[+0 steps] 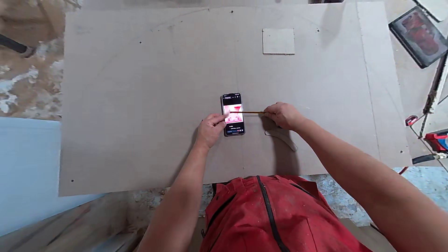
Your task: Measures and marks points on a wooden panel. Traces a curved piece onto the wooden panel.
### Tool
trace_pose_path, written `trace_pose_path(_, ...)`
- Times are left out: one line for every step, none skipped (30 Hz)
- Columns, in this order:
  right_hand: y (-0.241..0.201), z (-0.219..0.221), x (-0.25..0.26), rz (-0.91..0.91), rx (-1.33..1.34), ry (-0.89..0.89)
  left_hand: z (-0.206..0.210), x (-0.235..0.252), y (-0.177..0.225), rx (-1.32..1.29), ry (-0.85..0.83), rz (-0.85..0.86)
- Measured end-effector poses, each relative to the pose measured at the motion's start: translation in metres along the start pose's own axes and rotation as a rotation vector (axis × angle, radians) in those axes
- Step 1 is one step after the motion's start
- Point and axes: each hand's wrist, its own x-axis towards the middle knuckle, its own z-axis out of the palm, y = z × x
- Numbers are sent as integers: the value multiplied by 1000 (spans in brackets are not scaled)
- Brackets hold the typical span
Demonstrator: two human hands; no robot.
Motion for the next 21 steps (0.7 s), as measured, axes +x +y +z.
trace_pose_path(0,0,-1,9,6,2,1,-1,1,-11,6,8)
trace_pose_path(0,-1,-2,26,19,2,1,-1,1,-17,13,11)
trace_pose_path(-1,-2,-4,54,42,2,2,-1,2,-26,20,10)
trace_pose_path(-2,-2,-8,86,71,13,2,-2,2,-34,28,8)
trace_pose_path(-7,-3,-15,130,113,28,3,-2,1,-37,31,7)
trace_pose_path(-14,-3,-24,186,165,50,3,-2,0,-43,34,6)
trace_pose_path(-23,-3,-35,245,223,75,3,-1,0,-49,38,7)
trace_pose_path(-35,-2,-48,298,286,101,3,-1,-1,-51,42,9)
trace_pose_path(-48,2,-63,340,350,124,3,-1,-2,-52,38,10)
trace_pose_path(-59,10,-78,377,405,135,4,-2,-3,-60,26,6)
trace_pose_path(-68,21,-92,408,444,138,6,-3,-2,-73,9,0)
trace_pose_path(-74,33,-103,441,465,138,8,-4,1,-87,-8,1)
trace_pose_path(-79,46,-111,477,478,134,10,-5,4,-93,-25,4)
trace_pose_path(-82,59,-116,513,492,128,12,-7,5,-87,-42,5)
trace_pose_path(-87,71,-119,547,503,119,14,-8,6,-73,-57,4)
trace_pose_path(-92,80,-120,569,515,117,16,-9,6,-57,-66,-1)
trace_pose_path(-97,87,-119,580,519,120,17,-9,6,-42,-72,-8)
trace_pose_path(-102,92,-116,575,520,118,18,-10,6,-28,-77,-12)
trace_pose_path(-106,95,-112,560,514,119,17,-11,6,-19,-87,-18)
trace_pose_path(-110,97,-107,540,498,125,16,-11,6,-13,-96,-20)
trace_pose_path(-114,98,-102,522,478,137,15,-11,6,-8,-103,-17)
